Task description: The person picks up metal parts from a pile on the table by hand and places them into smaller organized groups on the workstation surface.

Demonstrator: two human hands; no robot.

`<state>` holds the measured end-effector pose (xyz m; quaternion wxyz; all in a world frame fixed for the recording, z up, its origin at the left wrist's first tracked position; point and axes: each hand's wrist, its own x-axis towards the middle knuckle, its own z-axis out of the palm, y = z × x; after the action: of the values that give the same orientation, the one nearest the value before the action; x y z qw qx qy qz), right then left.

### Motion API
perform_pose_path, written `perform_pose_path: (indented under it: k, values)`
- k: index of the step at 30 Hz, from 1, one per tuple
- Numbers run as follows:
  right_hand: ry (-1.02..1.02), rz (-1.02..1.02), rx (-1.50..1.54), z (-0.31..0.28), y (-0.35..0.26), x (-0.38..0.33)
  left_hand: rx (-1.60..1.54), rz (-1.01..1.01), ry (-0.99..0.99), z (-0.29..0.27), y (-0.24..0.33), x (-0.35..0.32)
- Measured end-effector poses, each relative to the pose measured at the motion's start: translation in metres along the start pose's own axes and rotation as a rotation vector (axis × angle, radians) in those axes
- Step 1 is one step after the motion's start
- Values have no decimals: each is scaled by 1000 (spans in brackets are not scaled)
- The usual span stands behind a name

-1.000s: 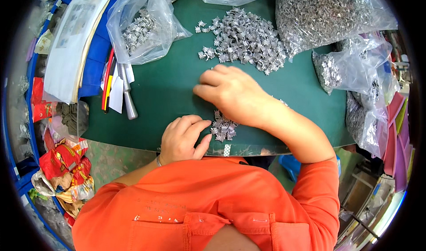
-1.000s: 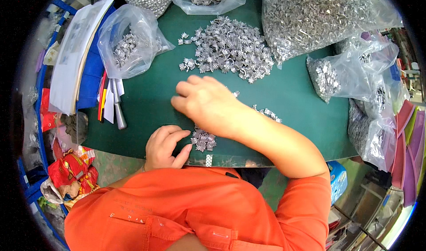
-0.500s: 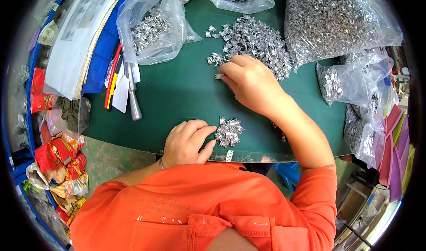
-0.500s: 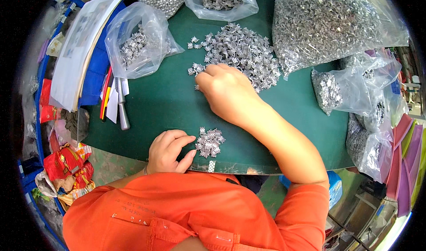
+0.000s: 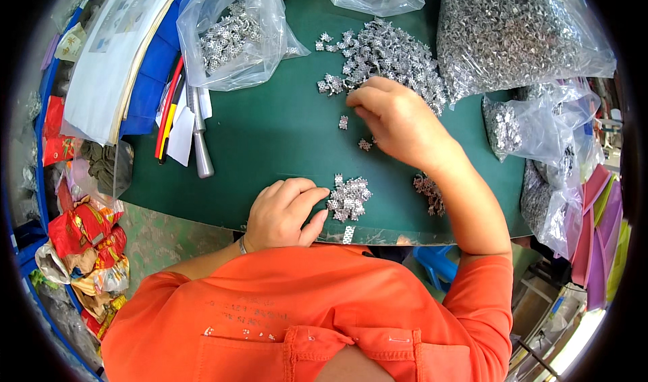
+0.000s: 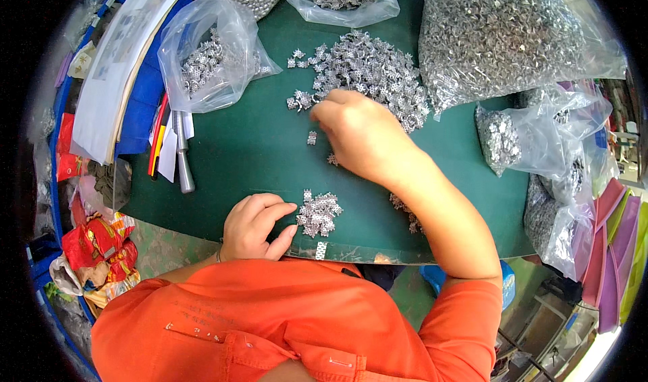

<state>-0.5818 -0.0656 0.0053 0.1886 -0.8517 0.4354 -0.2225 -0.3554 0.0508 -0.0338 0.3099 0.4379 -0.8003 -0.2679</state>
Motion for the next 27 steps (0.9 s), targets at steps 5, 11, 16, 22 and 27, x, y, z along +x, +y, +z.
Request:
perform_pose_path:
  k: [5, 11, 16, 22, 27]
  values:
    - [-9, -120, -132, 12, 0, -6, -14, 12, -2, 1, 1, 1]
    - [-220, 108, -28, -59, 12, -40, -2, 3, 13, 1, 0, 1]
    - [-331, 267, -20, -76, 14, -76, 2, 2, 16, 3, 1, 1]
    - [9, 216, -77, -30, 16, -65, 32, 19, 8, 2, 3, 3]
    - [63, 125, -98, -22, 23, -70, 37, -30, 17, 3, 5, 1]
